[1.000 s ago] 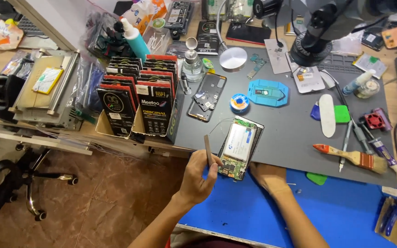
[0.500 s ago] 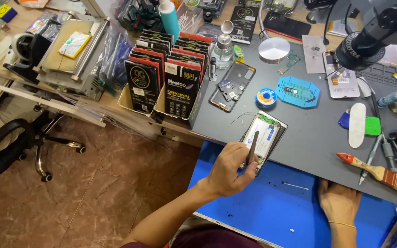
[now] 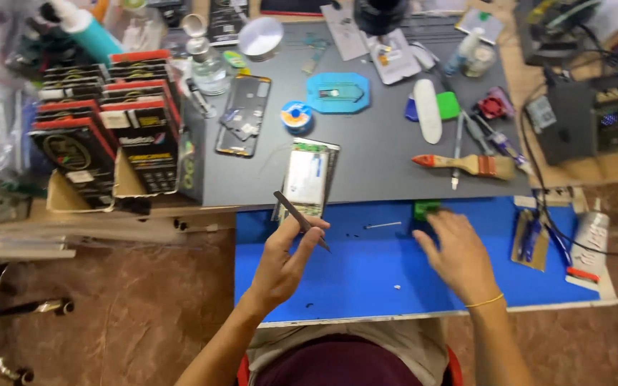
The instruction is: A person is performing delicate repair work on a smartphone motherboard using a soldering iron and tweezers on a specialized workbench.
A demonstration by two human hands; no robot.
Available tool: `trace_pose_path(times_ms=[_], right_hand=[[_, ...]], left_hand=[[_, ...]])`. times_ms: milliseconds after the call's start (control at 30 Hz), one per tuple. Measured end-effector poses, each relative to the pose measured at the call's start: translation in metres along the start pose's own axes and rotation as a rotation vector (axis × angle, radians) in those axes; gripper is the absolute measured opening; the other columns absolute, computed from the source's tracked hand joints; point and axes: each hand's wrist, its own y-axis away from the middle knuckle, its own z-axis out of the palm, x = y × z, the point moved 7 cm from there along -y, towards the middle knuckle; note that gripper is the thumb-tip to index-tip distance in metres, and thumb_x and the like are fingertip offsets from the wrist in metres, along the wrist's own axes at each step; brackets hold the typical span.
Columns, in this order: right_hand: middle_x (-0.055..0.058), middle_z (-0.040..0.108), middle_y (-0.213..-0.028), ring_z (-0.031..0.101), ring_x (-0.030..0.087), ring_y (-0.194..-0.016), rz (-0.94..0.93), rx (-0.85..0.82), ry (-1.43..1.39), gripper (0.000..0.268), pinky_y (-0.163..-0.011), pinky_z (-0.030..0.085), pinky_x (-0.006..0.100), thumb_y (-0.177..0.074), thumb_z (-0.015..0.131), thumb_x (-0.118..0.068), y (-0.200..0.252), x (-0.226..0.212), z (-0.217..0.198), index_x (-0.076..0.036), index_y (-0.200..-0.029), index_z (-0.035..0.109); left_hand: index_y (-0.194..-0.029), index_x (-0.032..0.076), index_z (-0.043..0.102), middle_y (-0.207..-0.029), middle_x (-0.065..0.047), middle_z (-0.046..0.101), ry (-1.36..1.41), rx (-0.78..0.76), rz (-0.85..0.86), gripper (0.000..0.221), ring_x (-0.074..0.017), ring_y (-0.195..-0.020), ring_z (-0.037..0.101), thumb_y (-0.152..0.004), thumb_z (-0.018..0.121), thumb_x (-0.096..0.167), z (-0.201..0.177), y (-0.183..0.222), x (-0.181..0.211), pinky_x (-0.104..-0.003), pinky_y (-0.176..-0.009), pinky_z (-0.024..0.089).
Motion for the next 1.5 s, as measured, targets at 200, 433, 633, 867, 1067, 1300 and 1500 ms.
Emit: trace_pose_path(times_ms=[200,433,633,867,1067,1300,1500], right_hand=[[0.000,0.080,-0.121,0.074,0.019,-0.114,0.075,-0.271,-0.706,0.038,-0.098,0.055,0.035,-0.096,0.067,-0.038,0.019,-0.073,-0.037,-0.017,-0.127,0.075],[-0.001,0.074,-0.093,0.065,0.024,-0.091,-0.118,-0.120,-0.379,0.021,-0.083,0.051,0.041,-0.101,0.065,-0.030,0.035,-0.029,0.027,-0.015,-0.108,0.078],[0.008,0.067,-0.125,0.058,0.029,-0.116,-0.096,-0.118,-0.312,0.047,-0.096,0.052,0.046,-0.096,0.072,-0.039,0.027,-0.016,0.026,-0.010,-0.133,0.070],[0.000,0.073,-0.055,0.061,0.012,-0.037,0.160,-0.355,-0.795,0.025,-0.052,0.056,0.025,-0.100,0.062,-0.033,-0.007,-0.141,0.010,-0.021,-0.111,0.081],[-0.004,0.038,-0.047,0.036,0.011,-0.041,-0.408,-0.190,-0.722,0.019,-0.044,0.035,0.030,-0.094,0.077,-0.036,-0.037,-0.294,0.029,-0.017,-0.094,0.079],[0.016,0.056,-0.116,0.050,0.036,-0.111,-0.579,-0.619,-0.100,0.040,-0.093,0.038,0.052,-0.088,0.051,-0.012,0.007,-0.262,0.107,-0.011,-0.128,0.056],[0.005,0.059,-0.138,0.069,0.030,-0.112,-0.229,-0.667,-0.028,0.066,-0.094,0.057,0.048,-0.085,0.052,0.005,-0.002,-0.248,0.096,-0.021,-0.146,0.050]], left_hand=[[-0.124,0.005,0.070,-0.110,-0.010,0.076,0.303,-0.117,-0.365,0.026,-0.0216,-0.105,0.077,-0.099,0.067,0.010,0.077,0.022,-0.034,-0.032,-0.095,0.061],[-0.139,0.016,0.071,-0.110,0.002,0.082,-0.165,-0.468,-0.766,0.050,-0.0089,-0.102,0.074,-0.094,0.069,0.036,0.098,0.045,-0.067,-0.028,-0.094,0.058],[-0.113,0.008,0.082,-0.086,-0.007,0.081,-0.146,-0.042,-0.695,0.023,-0.0158,-0.074,0.067,-0.098,0.068,0.019,0.013,0.043,-0.059,-0.029,-0.073,0.058],[-0.105,0.008,0.062,-0.077,-0.004,0.055,0.228,0.919,-0.475,0.010,-0.0113,-0.064,0.045,-0.107,0.054,0.011,-0.134,0.104,-0.115,-0.024,-0.058,0.035],[-0.113,0.011,0.057,-0.090,-0.005,0.060,0.467,1.157,-0.477,0.013,-0.0167,-0.079,0.058,-0.102,0.051,0.009,-0.218,0.124,-0.177,-0.032,-0.077,0.049],[-0.126,0.003,0.057,-0.111,-0.012,0.069,0.596,1.214,-0.575,0.032,-0.0221,-0.093,0.070,-0.093,0.056,0.007,-0.288,0.118,-0.219,-0.031,-0.081,0.055],[-0.135,0.010,0.061,-0.128,-0.006,0.070,0.552,1.056,-0.628,0.052,-0.0226,-0.114,0.068,-0.086,0.046,-0.001,-0.326,0.084,-0.249,-0.033,-0.098,0.056]])
